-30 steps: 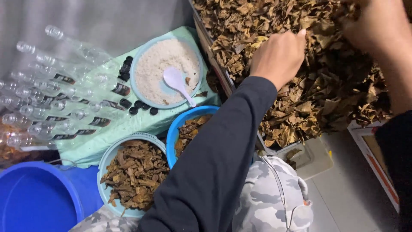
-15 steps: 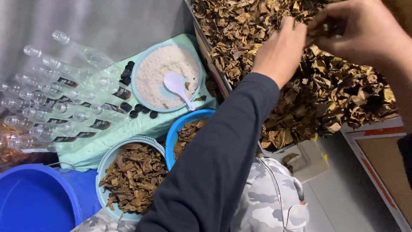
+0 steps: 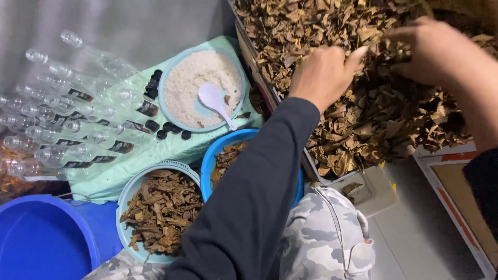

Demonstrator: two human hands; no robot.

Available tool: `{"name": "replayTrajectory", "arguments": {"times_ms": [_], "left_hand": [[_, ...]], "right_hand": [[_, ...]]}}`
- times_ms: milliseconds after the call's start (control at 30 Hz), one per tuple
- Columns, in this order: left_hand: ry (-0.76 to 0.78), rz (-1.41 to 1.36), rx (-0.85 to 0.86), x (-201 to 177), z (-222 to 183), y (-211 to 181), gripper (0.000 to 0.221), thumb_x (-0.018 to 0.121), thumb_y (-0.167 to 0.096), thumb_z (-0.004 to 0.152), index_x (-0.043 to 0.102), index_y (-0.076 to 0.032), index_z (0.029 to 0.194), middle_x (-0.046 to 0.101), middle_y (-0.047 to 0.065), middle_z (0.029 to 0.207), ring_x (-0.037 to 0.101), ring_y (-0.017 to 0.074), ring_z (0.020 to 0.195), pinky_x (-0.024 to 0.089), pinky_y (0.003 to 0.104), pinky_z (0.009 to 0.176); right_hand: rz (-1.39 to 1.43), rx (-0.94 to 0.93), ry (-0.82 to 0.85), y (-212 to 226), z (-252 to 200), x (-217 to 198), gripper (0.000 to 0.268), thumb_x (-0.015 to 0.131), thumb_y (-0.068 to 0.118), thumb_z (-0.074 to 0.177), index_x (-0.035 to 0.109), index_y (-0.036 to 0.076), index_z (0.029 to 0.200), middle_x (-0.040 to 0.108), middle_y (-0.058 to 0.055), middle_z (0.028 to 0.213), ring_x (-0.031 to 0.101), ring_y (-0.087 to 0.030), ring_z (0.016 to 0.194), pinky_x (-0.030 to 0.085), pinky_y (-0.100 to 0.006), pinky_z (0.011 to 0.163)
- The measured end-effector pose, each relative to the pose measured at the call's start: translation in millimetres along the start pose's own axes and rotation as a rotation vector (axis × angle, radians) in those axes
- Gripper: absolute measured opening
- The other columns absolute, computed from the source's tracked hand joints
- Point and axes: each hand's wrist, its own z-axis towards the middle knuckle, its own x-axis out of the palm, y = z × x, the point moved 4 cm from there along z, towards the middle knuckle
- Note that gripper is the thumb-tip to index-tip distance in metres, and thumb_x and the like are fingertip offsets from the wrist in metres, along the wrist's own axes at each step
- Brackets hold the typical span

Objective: Shredding dried leaves by hand into a bucket for processing

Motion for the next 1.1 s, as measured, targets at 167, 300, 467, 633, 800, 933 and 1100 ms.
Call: {"name": "replayTrajectory", "arguments": {"times_ms": [167, 300, 467, 633, 800, 933, 1100], "left_hand": [[0.062, -0.059, 0.020, -4, -10, 4, 0.032, 0.061, -0.020, 0.100, 0.074, 0.003, 0.081, 0.074, 0.018, 0.065, 0.070, 0.0297, 0.051, 0.059, 0.045, 0.060], [0.143, 0.027, 0.007, -14, -15, 7, 0.013, 0.057, -0.004, 0.099, 0.068, -0.001, 0.092, 0.074, 0.016, 0.080, 0.072, 0.0277, 0.064, 0.063, 0.043, 0.069], [0.180, 0.032, -0.085, -39, -25, 4, 0.035, 0.057, -0.030, 0.105, 0.065, -0.005, 0.082, 0.071, 0.010, 0.072, 0.066, 0.0257, 0.056, 0.058, 0.042, 0.063], [0.101, 0.036, -0.042, -47, -28, 5, 0.021, 0.068, -0.024, 0.099, 0.065, -0.007, 0.087, 0.073, 0.008, 0.070, 0.073, 0.0240, 0.059, 0.063, 0.038, 0.062], [0.030, 0.002, 0.035, -57, -27, 4, 0.066, 0.085, -0.048, 0.079, 0.055, -0.002, 0.116, 0.072, 0.007, 0.074, 0.071, 0.0217, 0.059, 0.064, 0.038, 0.063], [0.018, 0.184, 0.007, -70, -47, 13, 0.057, 0.090, -0.020, 0.074, 0.052, -0.007, 0.116, 0.074, 0.016, 0.103, 0.077, 0.0354, 0.095, 0.063, 0.052, 0.081], [0.150, 0.210, -0.059, -104, -102, 74, 0.028, 0.058, -0.004, 0.091, 0.055, -0.003, 0.119, 0.071, 0.018, 0.105, 0.076, 0.0428, 0.096, 0.067, 0.053, 0.074]], "right_hand": [[-0.195, 0.027, -0.227, 2, -9, -5, 0.018, 0.073, 0.034, 0.105, 0.082, 0.040, 0.119, 0.081, 0.012, 0.097, 0.080, -0.008, 0.074, 0.067, -0.021, 0.068], [-0.115, 0.091, -0.298, -5, -13, -23, 0.020, 0.076, 0.030, 0.100, 0.083, 0.036, 0.118, 0.081, 0.010, 0.101, 0.079, -0.015, 0.079, 0.062, -0.027, 0.074], [0.123, 0.060, -0.357, -4, -15, -47, 0.015, 0.080, 0.011, 0.109, 0.088, 0.018, 0.120, 0.085, -0.001, 0.112, 0.079, -0.019, 0.081, 0.066, -0.031, 0.071], [0.271, 0.032, -0.556, -10, -27, -61, 0.020, 0.094, -0.001, 0.112, 0.086, -0.001, 0.130, 0.084, -0.010, 0.111, 0.076, -0.016, 0.082, 0.062, -0.027, 0.071], [0.896, -0.075, -0.405, 49, -26, -121, 0.020, 0.082, -0.021, 0.109, 0.073, -0.018, 0.126, 0.078, -0.026, 0.105, 0.079, -0.030, 0.094, 0.062, -0.033, 0.075], [1.236, 0.016, -0.165, 131, -23, -160, 0.029, 0.075, -0.018, 0.094, 0.064, -0.014, 0.121, 0.071, -0.024, 0.100, 0.076, -0.030, 0.084, 0.070, -0.032, 0.079], [1.703, 0.003, -0.151, 229, -12, -103, 0.056, 0.079, -0.016, 0.079, 0.065, -0.005, 0.132, 0.068, -0.014, 0.092, 0.073, -0.022, 0.085, 0.063, -0.040, 0.075]]}}
